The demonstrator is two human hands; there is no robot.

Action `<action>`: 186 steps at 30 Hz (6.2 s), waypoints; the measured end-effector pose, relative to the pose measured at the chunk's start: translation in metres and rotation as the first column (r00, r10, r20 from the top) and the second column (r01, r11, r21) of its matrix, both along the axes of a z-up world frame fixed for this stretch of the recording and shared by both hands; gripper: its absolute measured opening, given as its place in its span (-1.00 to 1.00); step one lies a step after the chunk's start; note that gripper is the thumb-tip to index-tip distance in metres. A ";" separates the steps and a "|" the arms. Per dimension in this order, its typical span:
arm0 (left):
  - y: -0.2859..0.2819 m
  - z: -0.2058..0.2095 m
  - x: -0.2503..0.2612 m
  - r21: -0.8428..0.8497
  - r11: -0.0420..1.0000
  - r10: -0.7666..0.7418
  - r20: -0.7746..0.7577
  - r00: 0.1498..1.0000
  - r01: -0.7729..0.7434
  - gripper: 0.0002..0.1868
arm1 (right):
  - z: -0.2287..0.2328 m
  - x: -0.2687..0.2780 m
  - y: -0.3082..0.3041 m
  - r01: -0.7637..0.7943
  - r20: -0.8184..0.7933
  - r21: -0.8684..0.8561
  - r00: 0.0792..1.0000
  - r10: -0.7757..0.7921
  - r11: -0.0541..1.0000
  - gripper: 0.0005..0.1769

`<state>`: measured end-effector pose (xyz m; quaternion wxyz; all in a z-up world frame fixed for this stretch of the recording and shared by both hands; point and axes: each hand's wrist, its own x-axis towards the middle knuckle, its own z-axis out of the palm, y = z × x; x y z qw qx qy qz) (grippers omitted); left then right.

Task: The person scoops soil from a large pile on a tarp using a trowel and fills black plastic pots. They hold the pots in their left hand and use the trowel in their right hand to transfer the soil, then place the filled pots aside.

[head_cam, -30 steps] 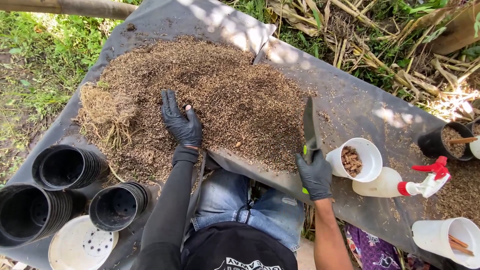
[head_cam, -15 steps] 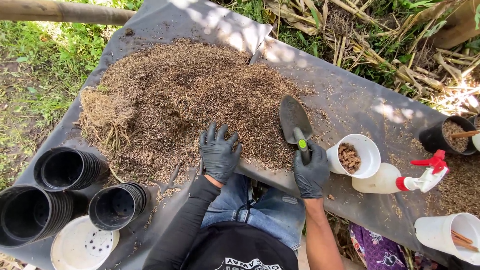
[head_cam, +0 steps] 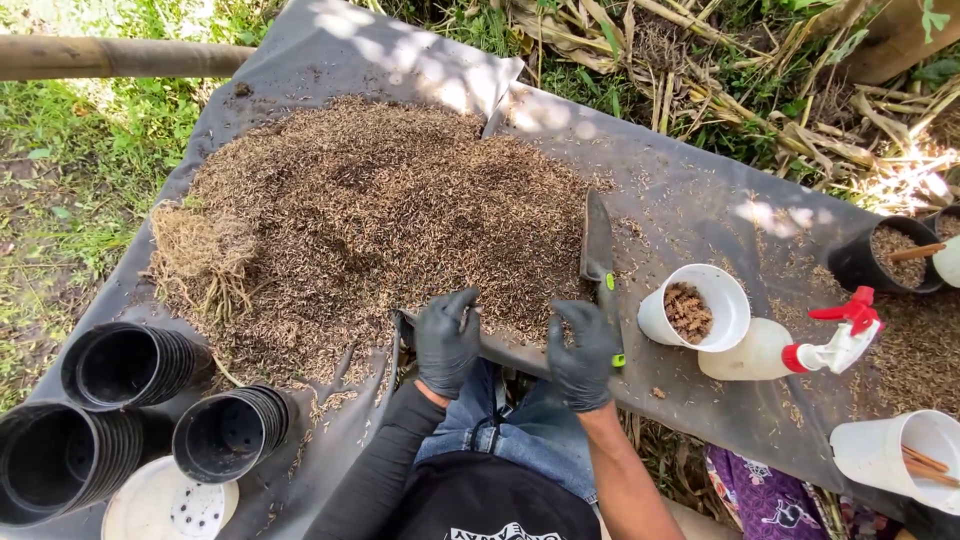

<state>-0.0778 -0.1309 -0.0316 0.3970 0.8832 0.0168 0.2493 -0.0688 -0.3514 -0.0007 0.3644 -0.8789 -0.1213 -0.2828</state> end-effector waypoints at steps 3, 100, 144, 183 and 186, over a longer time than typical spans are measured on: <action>-0.030 0.082 -0.012 -0.608 0.794 -0.160 -0.155 0.975 0.033 -0.66 | 0.033 -0.011 0.039 -0.191 -0.040 -0.007 0.981 0.191 0.982 -0.55; 0.092 0.084 -0.080 -0.650 0.753 0.217 0.097 0.971 -0.103 0.47 | 0.109 -0.009 0.004 -0.586 -0.731 -0.530 0.682 0.020 0.613 -0.50; -0.015 0.024 -0.014 -0.350 0.937 0.057 0.133 0.990 -0.007 0.08 | 0.161 -0.002 -0.027 0.013 0.036 -0.896 0.998 0.044 0.445 -0.60; -0.009 0.011 -0.017 -0.423 0.902 -0.024 0.160 0.987 0.091 0.36 | 0.087 -0.041 -0.038 -0.076 -0.232 -0.768 0.958 -0.166 0.636 -0.51; -0.007 0.007 -0.019 -0.404 0.910 -0.026 0.158 0.987 0.088 0.30 | 0.094 -0.046 -0.045 0.021 -0.138 -0.769 0.971 -0.198 0.639 -0.43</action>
